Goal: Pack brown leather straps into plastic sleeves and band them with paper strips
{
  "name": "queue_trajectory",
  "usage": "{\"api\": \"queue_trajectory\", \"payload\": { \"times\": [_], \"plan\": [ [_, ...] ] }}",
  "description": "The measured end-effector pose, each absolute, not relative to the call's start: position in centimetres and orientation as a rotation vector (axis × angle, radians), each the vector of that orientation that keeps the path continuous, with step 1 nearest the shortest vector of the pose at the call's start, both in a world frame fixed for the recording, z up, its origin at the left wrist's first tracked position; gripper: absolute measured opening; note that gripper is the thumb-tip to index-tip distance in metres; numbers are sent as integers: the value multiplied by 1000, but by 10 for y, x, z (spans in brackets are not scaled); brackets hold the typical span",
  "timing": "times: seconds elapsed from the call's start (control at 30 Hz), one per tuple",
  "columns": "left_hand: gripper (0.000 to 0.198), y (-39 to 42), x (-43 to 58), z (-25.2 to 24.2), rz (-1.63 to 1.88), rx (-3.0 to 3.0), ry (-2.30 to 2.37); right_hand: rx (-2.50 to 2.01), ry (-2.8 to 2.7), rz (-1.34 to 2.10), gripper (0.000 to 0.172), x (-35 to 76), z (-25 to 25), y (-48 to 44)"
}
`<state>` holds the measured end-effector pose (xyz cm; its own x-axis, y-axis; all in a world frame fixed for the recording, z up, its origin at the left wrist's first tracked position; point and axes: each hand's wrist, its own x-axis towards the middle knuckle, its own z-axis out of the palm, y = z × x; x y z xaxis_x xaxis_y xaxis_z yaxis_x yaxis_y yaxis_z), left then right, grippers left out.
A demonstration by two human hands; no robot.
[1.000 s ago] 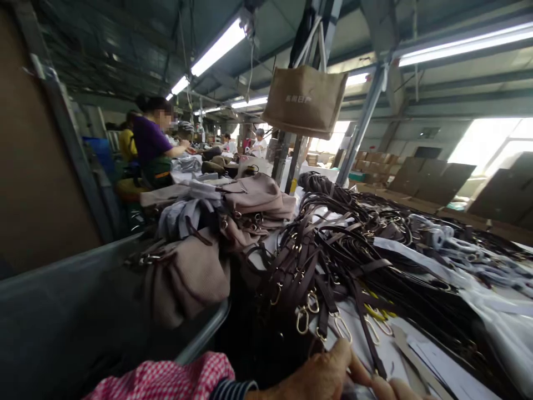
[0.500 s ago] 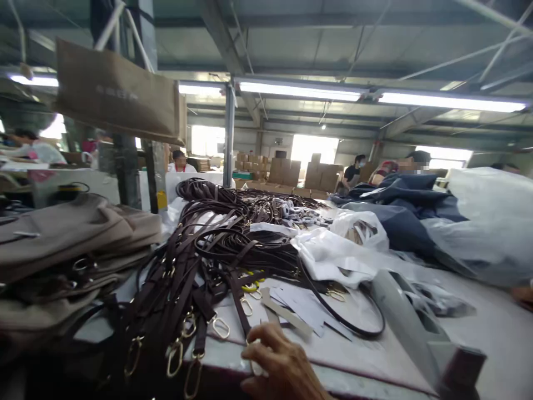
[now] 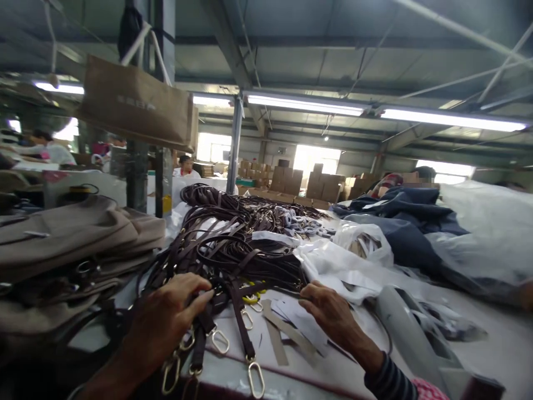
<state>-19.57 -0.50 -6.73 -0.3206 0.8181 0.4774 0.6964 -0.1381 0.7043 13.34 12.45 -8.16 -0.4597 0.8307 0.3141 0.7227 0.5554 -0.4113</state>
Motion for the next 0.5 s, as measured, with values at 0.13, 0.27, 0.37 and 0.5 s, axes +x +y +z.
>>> {"api": "queue_trajectory", "payload": {
  "times": [0.13,0.27,0.37,0.5],
  "plan": [
    [19,89,-173,-65,708,2304,2143,-1471,-2246,159,20,168,-78,168],
    [25,160,-163,-70,575,2368,2186,-1553,-2159,93,21,181,-71,223],
    [20,182,-163,-69,474,2380,2244,-1558,-2108,63,20,172,-64,268],
    [17,194,-163,-68,419,2440,2264,-1513,-2140,88,14,155,-64,303]
  ]
}}
